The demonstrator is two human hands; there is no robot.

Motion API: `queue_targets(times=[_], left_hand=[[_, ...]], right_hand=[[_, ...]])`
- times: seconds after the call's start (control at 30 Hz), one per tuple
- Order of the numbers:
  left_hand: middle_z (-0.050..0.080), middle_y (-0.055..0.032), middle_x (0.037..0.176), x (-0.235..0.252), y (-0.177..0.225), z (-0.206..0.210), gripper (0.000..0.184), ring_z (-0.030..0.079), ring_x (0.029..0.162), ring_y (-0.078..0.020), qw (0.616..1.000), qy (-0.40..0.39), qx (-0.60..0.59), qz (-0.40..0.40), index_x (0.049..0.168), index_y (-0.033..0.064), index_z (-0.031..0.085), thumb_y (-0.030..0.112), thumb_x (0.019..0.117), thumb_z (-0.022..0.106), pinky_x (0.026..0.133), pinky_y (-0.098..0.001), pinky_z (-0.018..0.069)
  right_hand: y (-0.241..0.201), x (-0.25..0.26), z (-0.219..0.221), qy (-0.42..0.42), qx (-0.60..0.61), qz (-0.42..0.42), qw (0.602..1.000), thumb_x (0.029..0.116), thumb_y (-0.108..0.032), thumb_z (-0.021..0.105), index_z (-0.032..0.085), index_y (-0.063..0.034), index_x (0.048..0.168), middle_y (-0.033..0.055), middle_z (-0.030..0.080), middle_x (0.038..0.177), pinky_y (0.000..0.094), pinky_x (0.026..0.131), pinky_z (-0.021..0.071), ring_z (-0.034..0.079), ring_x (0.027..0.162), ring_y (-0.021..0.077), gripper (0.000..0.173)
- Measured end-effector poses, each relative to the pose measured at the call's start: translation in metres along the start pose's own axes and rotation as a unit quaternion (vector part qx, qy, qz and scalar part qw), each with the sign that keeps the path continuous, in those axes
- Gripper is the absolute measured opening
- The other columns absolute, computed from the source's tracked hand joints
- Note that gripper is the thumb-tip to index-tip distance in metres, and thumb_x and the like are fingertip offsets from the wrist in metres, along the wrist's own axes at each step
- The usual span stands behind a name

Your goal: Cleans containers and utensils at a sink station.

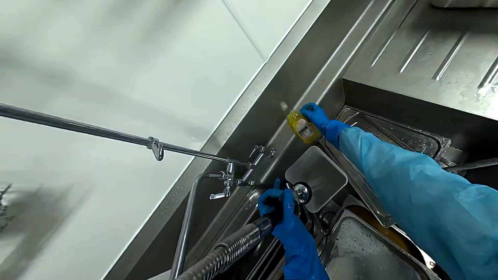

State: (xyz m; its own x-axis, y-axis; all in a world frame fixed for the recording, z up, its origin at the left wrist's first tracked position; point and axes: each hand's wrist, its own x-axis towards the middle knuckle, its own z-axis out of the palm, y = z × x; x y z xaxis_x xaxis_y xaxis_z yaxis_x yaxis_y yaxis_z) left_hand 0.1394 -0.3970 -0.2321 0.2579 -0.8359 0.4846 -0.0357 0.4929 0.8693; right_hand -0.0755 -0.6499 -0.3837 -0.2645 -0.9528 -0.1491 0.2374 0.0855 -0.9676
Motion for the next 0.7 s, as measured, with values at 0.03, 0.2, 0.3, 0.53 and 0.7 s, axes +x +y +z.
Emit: queue_targets(times=[0.03,0.2,0.3,0.53,0.7], left_hand=[[0.064,0.0024,0.076,0.001,0.001,0.001,0.019,0.066,0.071,-0.0091,1.000,0.000,0.001,0.010,0.098,0.0079,0.061,-0.003,0.0828,0.063,0.093,-0.0339,0.0599],[0.064,0.0042,0.075,0.001,0.009,0.012,0.020,0.066,0.071,-0.0084,0.999,0.001,0.002,0.038,0.100,0.0101,0.061,-0.004,0.0848,0.063,0.094,-0.0348,0.0594],[0.063,0.0041,0.075,0.002,0.014,0.006,0.022,0.065,0.070,-0.0084,1.000,-0.001,0.014,0.026,0.100,0.0097,0.059,-0.005,0.0841,0.061,0.093,-0.0354,0.0598],[0.065,0.0049,0.077,0.003,0.005,-0.025,0.023,0.067,0.073,-0.0096,0.999,-0.018,0.028,0.039,0.102,0.0129,0.060,-0.002,0.0855,0.064,0.100,-0.0416,0.0567],[0.060,0.0048,0.071,-0.002,-0.005,-0.033,0.007,0.063,0.066,-0.0087,0.997,-0.020,0.061,0.050,0.096,0.0104,0.057,0.006,0.0912,0.060,0.086,-0.0342,0.0607]], right_hand=[[0.000,-0.001,0.005,-0.010,-0.051,-0.002,0.999,0.0903,-0.034,0.079,0.057,-0.0082,0.138,0.0129,0.069,0.125,0.0457,0.095,0.0574,0.069,0.109,0.0234,0.059],[0.025,-0.048,0.042,0.120,-0.311,-0.040,0.942,0.0877,-0.053,0.075,0.052,-0.0138,0.150,0.0138,0.059,0.146,0.0540,0.110,0.0477,0.058,0.133,0.0310,0.078],[0.070,-0.076,0.010,0.097,-0.362,0.046,0.926,0.0920,-0.060,0.065,0.058,-0.0116,0.144,0.0161,0.064,0.137,0.0574,0.107,0.0491,0.061,0.128,0.0337,0.071],[0.156,-0.098,-0.148,-0.210,-0.602,0.004,0.771,0.1030,-0.030,0.053,0.075,-0.0185,0.119,0.0109,0.075,0.118,0.0625,0.101,0.0478,0.067,0.116,0.0333,0.029],[0.144,-0.058,-0.194,-0.096,-0.550,0.023,0.829,0.0907,-0.015,0.068,0.066,-0.0146,0.135,0.0158,0.065,0.136,0.0625,0.107,0.0475,0.060,0.129,0.0359,0.045]])
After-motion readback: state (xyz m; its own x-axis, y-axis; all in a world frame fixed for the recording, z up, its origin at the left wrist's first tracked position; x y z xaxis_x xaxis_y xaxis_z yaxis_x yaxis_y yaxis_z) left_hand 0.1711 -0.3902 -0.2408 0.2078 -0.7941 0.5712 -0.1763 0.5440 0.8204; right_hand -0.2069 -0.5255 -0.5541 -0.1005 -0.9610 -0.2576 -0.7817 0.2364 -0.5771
